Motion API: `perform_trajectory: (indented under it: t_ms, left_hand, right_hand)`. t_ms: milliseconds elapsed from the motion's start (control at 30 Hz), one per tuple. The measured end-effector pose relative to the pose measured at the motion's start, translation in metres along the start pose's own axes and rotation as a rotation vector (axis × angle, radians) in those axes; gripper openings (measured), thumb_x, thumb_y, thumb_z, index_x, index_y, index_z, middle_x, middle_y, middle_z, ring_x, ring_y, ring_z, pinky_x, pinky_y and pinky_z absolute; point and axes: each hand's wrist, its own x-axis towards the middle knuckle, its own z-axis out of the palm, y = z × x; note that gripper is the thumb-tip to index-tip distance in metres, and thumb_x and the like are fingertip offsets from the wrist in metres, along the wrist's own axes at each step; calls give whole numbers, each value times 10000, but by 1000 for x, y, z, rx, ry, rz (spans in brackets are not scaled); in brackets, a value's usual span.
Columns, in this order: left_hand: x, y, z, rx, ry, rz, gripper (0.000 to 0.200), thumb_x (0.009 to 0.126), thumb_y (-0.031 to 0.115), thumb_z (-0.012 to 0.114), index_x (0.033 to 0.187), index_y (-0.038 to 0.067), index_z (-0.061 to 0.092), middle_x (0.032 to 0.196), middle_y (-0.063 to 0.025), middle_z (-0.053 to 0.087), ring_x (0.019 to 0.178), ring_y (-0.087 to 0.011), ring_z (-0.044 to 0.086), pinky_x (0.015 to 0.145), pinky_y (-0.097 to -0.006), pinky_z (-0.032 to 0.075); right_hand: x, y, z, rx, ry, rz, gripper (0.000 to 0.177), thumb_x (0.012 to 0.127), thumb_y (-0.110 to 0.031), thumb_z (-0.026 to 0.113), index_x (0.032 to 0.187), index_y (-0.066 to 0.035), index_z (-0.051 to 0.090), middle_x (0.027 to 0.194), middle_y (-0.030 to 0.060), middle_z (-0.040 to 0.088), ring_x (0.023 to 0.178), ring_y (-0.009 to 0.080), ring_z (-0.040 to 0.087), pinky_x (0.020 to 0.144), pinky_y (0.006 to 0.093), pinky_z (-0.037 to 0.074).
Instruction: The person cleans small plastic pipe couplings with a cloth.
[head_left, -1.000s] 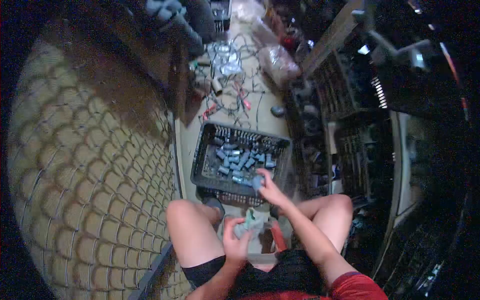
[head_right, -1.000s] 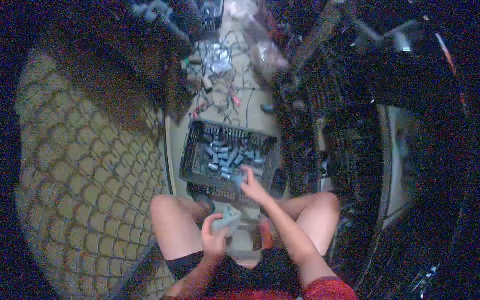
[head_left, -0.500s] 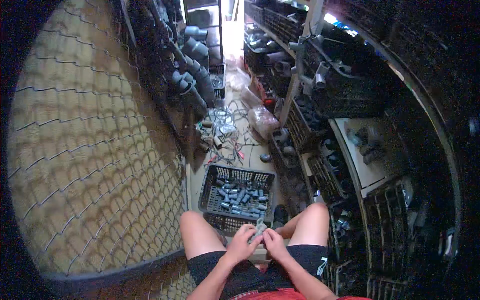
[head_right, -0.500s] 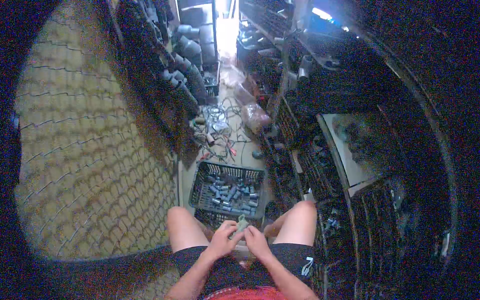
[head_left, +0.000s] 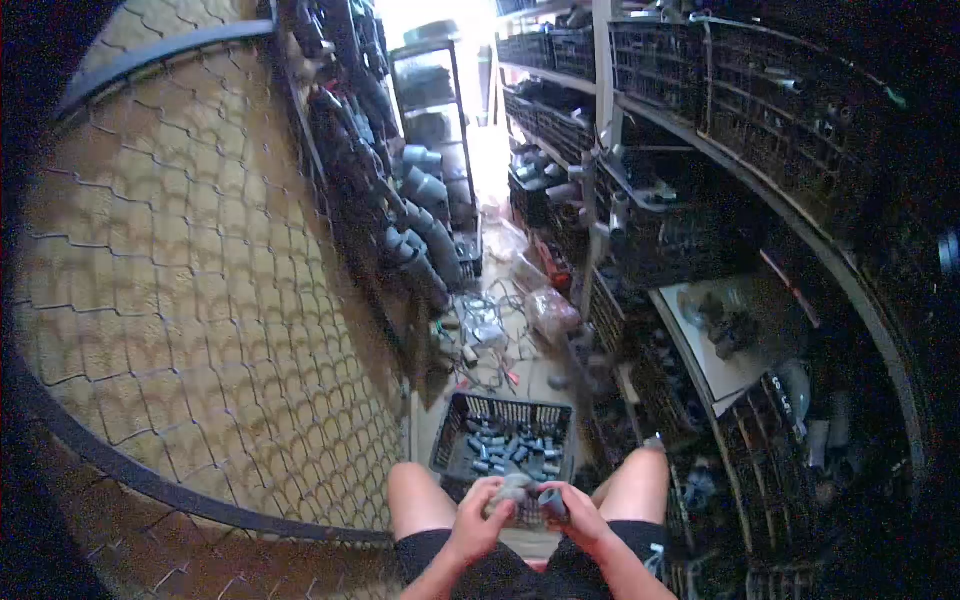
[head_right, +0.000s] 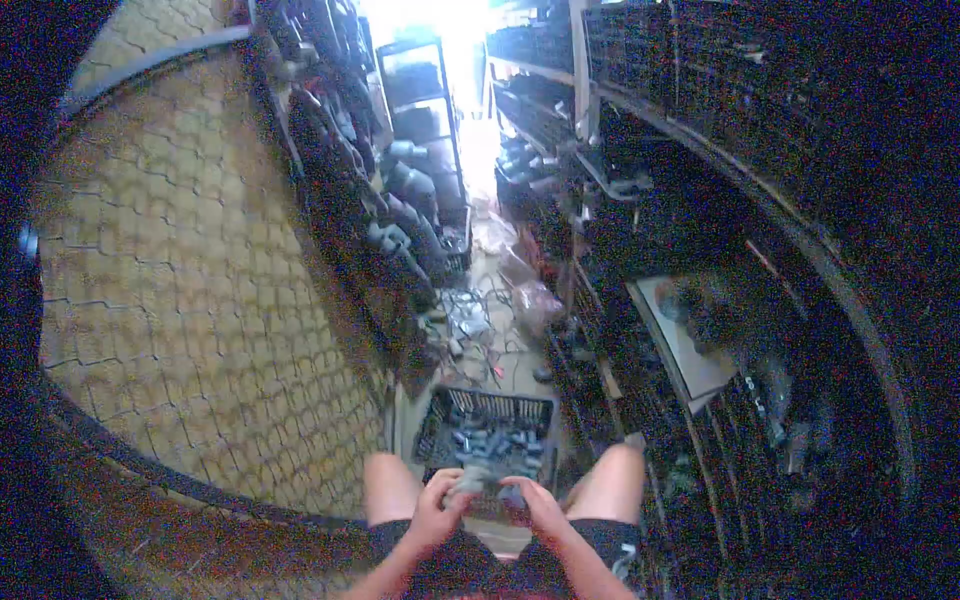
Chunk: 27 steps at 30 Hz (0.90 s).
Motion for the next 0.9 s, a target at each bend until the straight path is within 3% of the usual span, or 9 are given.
perform_trajectory:
  t_ms: [133, 200, 267, 433, 533, 633, 700, 833, 900]
  left_hand:
    - [-8, 18, 7, 157, 65, 154, 294, 749, 133, 765, 933, 11, 571, 1185, -202, 552, 1086, -322, 562, 906, -393, 459]
    - [-12, 17, 19, 113, -60, 183, 367, 766, 159, 755, 1064, 17, 595, 1256, -213, 499, 1116, -330, 548, 934, -390, 449]
    - [-17, 12, 22, 202, -122, 222, 446, 764, 167, 758, 1161, 41, 600, 1283, -220, 493, 1136, -339, 549, 950, -387, 450]
    - [-22, 14, 23, 247, -116, 317, 348, 766, 136, 743, 1080, 39, 630, 1210, -205, 552, 1062, -327, 602, 890, -371, 492]
    - [-24, 13, 19, 167, -98, 146, 353, 766, 156, 756, 1077, 47, 629, 1118, -178, 611, 998, -265, 638, 851, -347, 510]
    - [-23, 27, 8, 42, -131, 10, 379, 780, 192, 759, 1105, 53, 623, 1021, -140, 661, 933, -206, 657, 824, -329, 518]
    - [-19, 45, 2, -101, -170, -150, 382, 800, 194, 739, 1133, 55, 615, 975, -118, 685, 921, -189, 657, 822, -325, 515]
    - [-12, 21, -7, 11, -283, 107, 332, 857, 172, 682, 1145, 27, 605, 992, -84, 679, 921, -143, 635, 808, -306, 509]
    - [-17, 18, -8, -28, -266, 21, 315, 861, 155, 674, 1138, 20, 606, 987, -76, 671, 913, -138, 626, 806, -300, 506]
  right_hand:
    - [-4, 1, 13, 120, 35, -241, 365, 996, -325, 456, 1274, -88, 450, 1046, 63, 586, 877, 154, 572, 733, 306, 471]
    - [-15, -3, 26, 247, 37, -268, 378, 985, -189, 497, 1333, -98, 380, 1116, 76, 576, 950, 177, 585, 832, 358, 502]
    - [1, 25, 14, 293, 118, -349, 351, 958, -141, 544, 1280, -94, 411, 1096, 77, 585, 952, 192, 599, 793, 355, 528]
    - [-8, 27, 13, 330, 173, -320, 309, 917, -141, 616, 1192, -68, 495, 1015, 67, 625, 844, 180, 624, 725, 336, 542]
    - [-13, 20, 7, 175, 158, -187, 210, 876, -191, 684, 976, -10, 651, 883, 36, 663, 788, 153, 639, 704, 303, 530]
    - [-11, 19, -8, -251, 91, -223, 265, 869, -216, 698, 1002, 11, 669, 888, 38, 680, 803, 119, 633, 730, 274, 515]
    - [-18, 13, 0, -261, 77, -231, 286, 873, -247, 698, 1012, 3, 684, 877, 21, 688, 793, 79, 617, 731, 250, 499]
    - [-19, 3, 1, -472, -27, -146, 302, 884, -259, 687, 1087, -38, 659, 883, -16, 673, 791, 56, 595, 744, 238, 488]
    - [-21, 5, 3, -432, -160, -191, 351, 883, -237, 689, 1161, -37, 614, 902, -12, 669, 802, 58, 591, 751, 240, 484]
